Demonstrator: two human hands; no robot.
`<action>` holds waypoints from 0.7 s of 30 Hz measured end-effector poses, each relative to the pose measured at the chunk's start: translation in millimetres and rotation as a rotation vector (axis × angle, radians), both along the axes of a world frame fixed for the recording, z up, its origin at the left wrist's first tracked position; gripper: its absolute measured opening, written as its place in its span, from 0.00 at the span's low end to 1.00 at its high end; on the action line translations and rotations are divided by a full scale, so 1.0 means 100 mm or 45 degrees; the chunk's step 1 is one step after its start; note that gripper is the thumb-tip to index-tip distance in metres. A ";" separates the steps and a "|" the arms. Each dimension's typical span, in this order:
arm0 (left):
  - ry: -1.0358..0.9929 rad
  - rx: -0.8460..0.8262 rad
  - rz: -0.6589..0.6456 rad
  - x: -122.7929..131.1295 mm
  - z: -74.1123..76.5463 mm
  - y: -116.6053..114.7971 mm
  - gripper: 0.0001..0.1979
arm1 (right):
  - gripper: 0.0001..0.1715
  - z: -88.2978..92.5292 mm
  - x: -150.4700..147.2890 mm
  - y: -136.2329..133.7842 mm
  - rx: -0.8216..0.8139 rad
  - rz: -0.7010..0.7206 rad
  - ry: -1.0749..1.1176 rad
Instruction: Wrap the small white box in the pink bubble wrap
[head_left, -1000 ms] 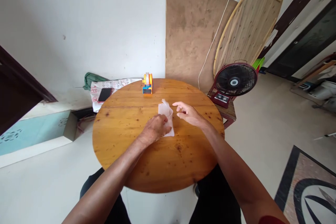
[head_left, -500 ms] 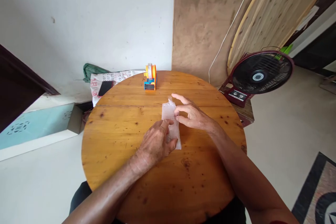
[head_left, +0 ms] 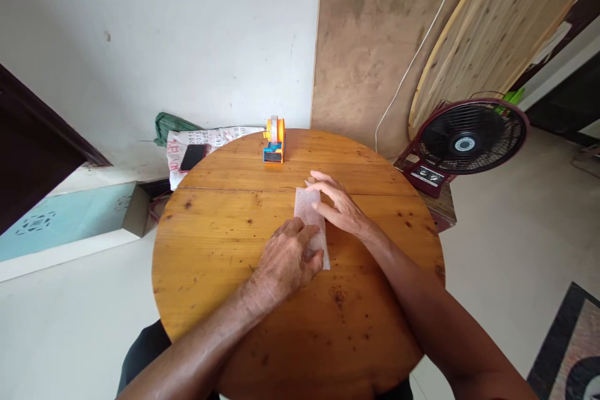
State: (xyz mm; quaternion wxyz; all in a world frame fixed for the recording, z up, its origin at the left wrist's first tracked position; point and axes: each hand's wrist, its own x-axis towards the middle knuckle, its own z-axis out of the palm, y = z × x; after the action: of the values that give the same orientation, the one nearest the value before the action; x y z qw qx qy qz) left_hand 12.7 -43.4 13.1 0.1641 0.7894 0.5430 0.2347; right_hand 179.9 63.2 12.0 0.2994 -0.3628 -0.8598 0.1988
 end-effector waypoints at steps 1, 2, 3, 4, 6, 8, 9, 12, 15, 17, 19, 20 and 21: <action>0.002 0.004 -0.005 0.00 0.01 0.00 0.17 | 0.16 0.03 0.01 0.00 -0.039 0.009 0.017; 0.008 0.011 -0.006 0.00 0.01 0.00 0.17 | 0.17 0.06 0.03 0.00 -0.068 0.013 0.027; 0.016 0.019 -0.004 0.00 0.02 0.00 0.17 | 0.18 0.09 0.04 0.00 -0.085 0.010 0.031; 0.025 0.024 0.002 0.00 0.02 0.00 0.16 | 0.19 0.11 0.06 0.00 -0.087 -0.002 0.033; 0.037 0.024 0.012 0.00 0.02 0.00 0.15 | 0.19 0.13 0.09 0.01 -0.053 -0.036 0.036; 0.032 0.021 0.011 0.00 0.02 0.00 0.14 | 0.15 0.12 0.11 0.00 0.004 -0.040 0.026; 0.024 0.022 0.009 0.00 0.01 0.01 0.14 | 0.13 0.10 0.11 0.00 0.033 -0.025 0.007; -0.003 0.030 0.013 -0.01 -0.01 0.01 0.13 | 0.07 0.02 0.12 0.00 0.100 0.014 -0.115; -0.025 0.041 0.018 -0.01 -0.03 0.02 0.18 | 0.06 -0.09 0.09 -0.01 0.133 0.010 -0.255; -0.037 0.057 0.007 -0.01 -0.04 0.02 0.20 | 0.07 -0.14 0.08 0.00 0.149 0.018 -0.297; -0.047 0.079 0.000 -0.01 -0.05 0.02 0.17 | 0.09 -0.16 0.07 0.01 0.160 0.001 -0.273; -0.052 0.090 -0.002 -0.01 -0.05 0.02 0.16 | 0.10 -0.16 0.07 0.01 0.158 -0.036 -0.227; -0.055 0.098 -0.001 -0.01 -0.05 0.01 0.15 | 0.11 -0.16 0.08 0.02 0.144 -0.104 -0.159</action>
State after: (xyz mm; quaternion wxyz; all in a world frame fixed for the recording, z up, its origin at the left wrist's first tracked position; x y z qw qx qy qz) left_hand 11.7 -41.9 7.7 0.1455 0.7899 0.5298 0.2724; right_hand 187.6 65.3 -3.6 0.2730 -0.3917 -0.8712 0.1146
